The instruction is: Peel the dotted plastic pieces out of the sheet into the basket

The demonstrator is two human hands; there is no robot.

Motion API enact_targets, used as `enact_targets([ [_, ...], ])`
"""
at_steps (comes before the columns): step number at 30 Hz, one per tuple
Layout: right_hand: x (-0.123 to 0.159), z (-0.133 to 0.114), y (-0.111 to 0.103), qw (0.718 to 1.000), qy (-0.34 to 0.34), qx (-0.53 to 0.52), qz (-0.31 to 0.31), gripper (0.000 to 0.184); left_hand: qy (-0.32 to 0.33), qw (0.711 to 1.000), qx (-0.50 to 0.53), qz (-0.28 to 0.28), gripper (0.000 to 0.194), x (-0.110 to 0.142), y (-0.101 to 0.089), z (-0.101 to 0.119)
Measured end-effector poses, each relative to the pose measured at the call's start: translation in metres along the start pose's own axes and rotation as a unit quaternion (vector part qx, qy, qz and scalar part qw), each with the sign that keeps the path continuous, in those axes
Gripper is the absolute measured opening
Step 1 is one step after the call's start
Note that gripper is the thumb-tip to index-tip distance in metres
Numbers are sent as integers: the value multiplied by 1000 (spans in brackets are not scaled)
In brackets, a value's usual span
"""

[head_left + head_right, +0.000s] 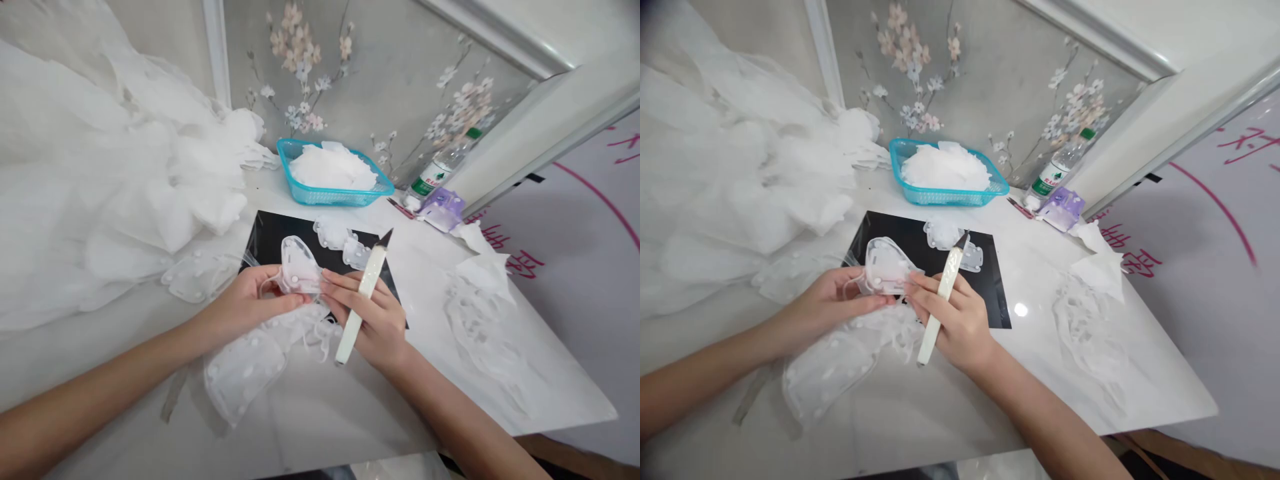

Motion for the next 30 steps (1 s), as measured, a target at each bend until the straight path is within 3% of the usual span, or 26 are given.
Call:
enact_targets([
  [4,4,-6,0,999,-24,20,10,36,16,1000,-9,10,30,1,0,4],
  [8,2,-3,5,1000,-7,-22,-20,31,-5,998,47,41,29,2,-3,-1],
  [11,1,5,4,995,37,-88,-40,24,4,996,82,47,27,2,-5,-2],
  [13,2,14,-1,987,80,-133,-33,29,13,994,98,55,26,2,-7,-3],
  [17,2,24,-7,980,138,-137,-27,24,33,993,98,50,22,1,-9,-3],
  [21,-6,18,5,986,106,-115,-65,18,35,997,65,35,26,1,-8,-1],
  [30,-2,11,19,984,88,-140,-65,20,-21,997,-42,54,28,2,-9,-4],
])
Point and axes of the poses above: each hand's wrist, its own x-axis away from the middle knuckle, its own y-axis out of the palm, z = x × y, the point moved 9 cm from there along -x, towards the middle knuckle, and after that the axes turned 14 degrees about -z, right-handed, at the moved point
